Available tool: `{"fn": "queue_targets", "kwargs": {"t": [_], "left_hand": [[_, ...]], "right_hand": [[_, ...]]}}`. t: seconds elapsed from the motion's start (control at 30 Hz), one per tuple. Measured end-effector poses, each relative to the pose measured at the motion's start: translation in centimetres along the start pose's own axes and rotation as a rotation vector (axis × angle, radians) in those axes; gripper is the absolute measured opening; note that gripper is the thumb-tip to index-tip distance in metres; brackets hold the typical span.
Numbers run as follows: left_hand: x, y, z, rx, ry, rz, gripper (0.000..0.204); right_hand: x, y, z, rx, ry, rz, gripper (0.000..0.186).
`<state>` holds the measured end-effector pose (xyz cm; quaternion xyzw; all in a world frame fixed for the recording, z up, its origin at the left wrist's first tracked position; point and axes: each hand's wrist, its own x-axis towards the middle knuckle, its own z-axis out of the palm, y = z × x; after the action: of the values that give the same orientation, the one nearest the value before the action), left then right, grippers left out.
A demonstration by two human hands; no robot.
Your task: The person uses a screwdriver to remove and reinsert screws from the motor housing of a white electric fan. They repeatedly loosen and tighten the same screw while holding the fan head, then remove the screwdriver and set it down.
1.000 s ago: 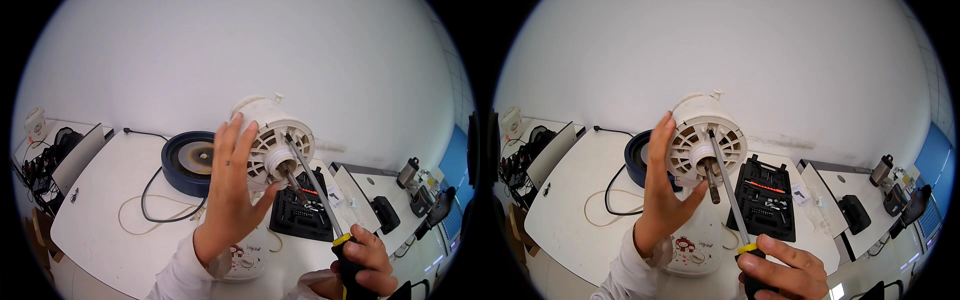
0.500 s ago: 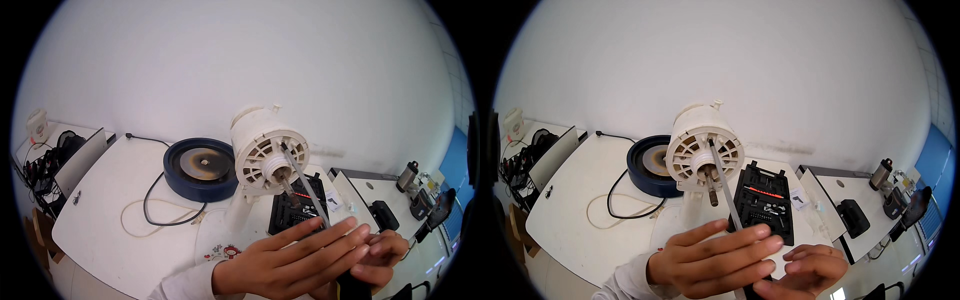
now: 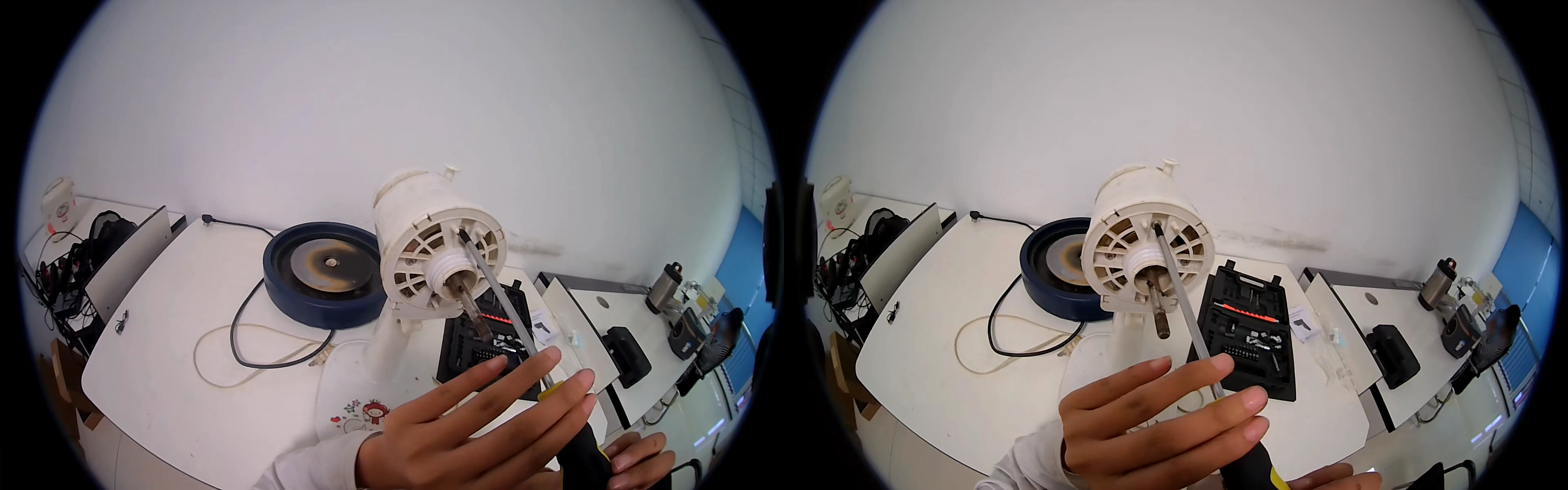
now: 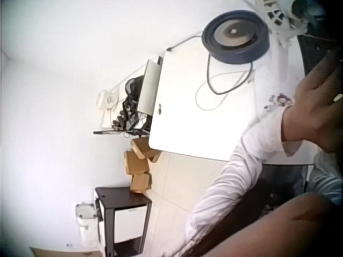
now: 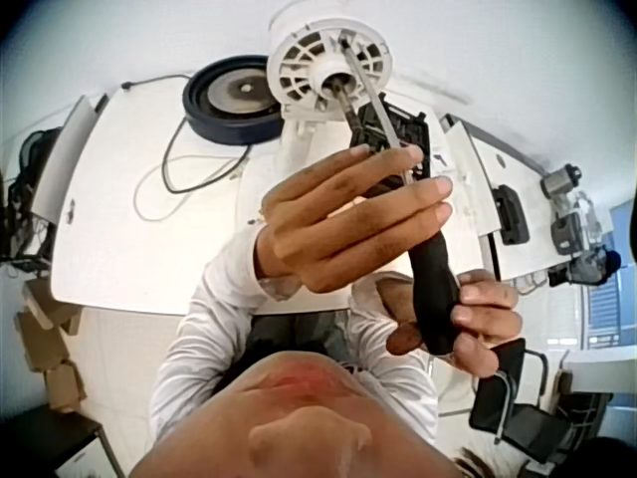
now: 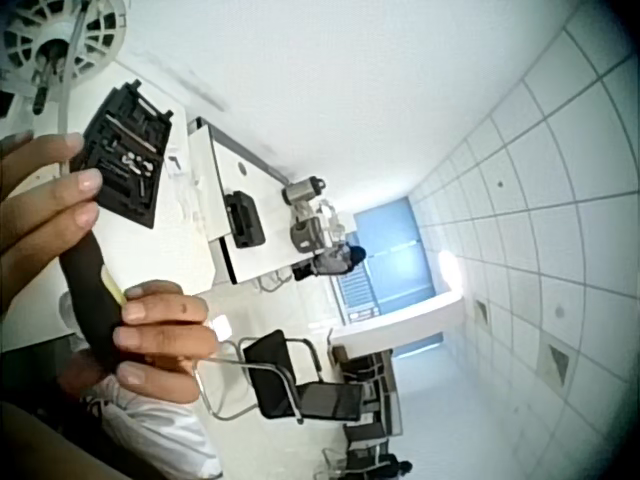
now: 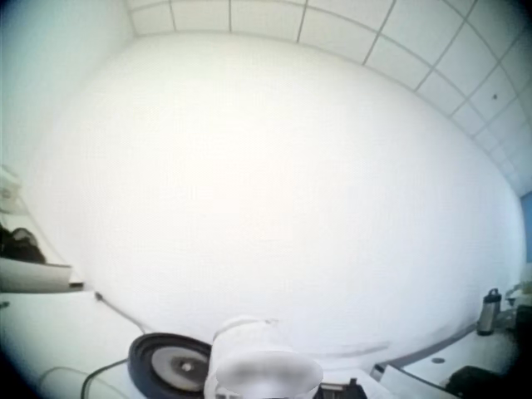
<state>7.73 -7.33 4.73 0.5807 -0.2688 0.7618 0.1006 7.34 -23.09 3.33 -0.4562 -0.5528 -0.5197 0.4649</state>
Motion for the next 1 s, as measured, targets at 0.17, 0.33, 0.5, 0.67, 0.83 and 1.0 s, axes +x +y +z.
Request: {"fn": "queue_targets", "kwargs": {"t": [0.17,0.33,0.5,0.67,0.83,1.0], "left_hand": [[0.1,0.9,0.1,0.032,-0.009,-0.084,0.018],[2.2,3.0,-2.4,-0.396,-0.442,-0.385,0.031],[2.7,3.9,-2.7,-0.114,-0.492,-0.362,0.022],[0.5,0.9,-2.7,-0.135,-0.258,-0.031,0.02],[1.3,2.9,-3.1,-0.203,-0.249,-0.309,0.023],[2.4,2.3,-3.2,-0.292,-0.392,-0.357,0.026]], "right_hand": [[-0.9,0.5,0.4,0.151,0.057,-0.041,0.053],[0.8,1.7,-1.7,0.47,-0.376,-0.146,0.036],[0.6,0.6,-0.5,0.486,-0.338,-0.029,0.034],[0.3,1.3,-0.6,0.12,-0.067,0.005,0.066],[0.0,0.7,-0.8,0.145,-0.1,-0.005,0.061],[-0.5,0.3,-0.5,0.216,-0.013,0.088,0.058]]}}
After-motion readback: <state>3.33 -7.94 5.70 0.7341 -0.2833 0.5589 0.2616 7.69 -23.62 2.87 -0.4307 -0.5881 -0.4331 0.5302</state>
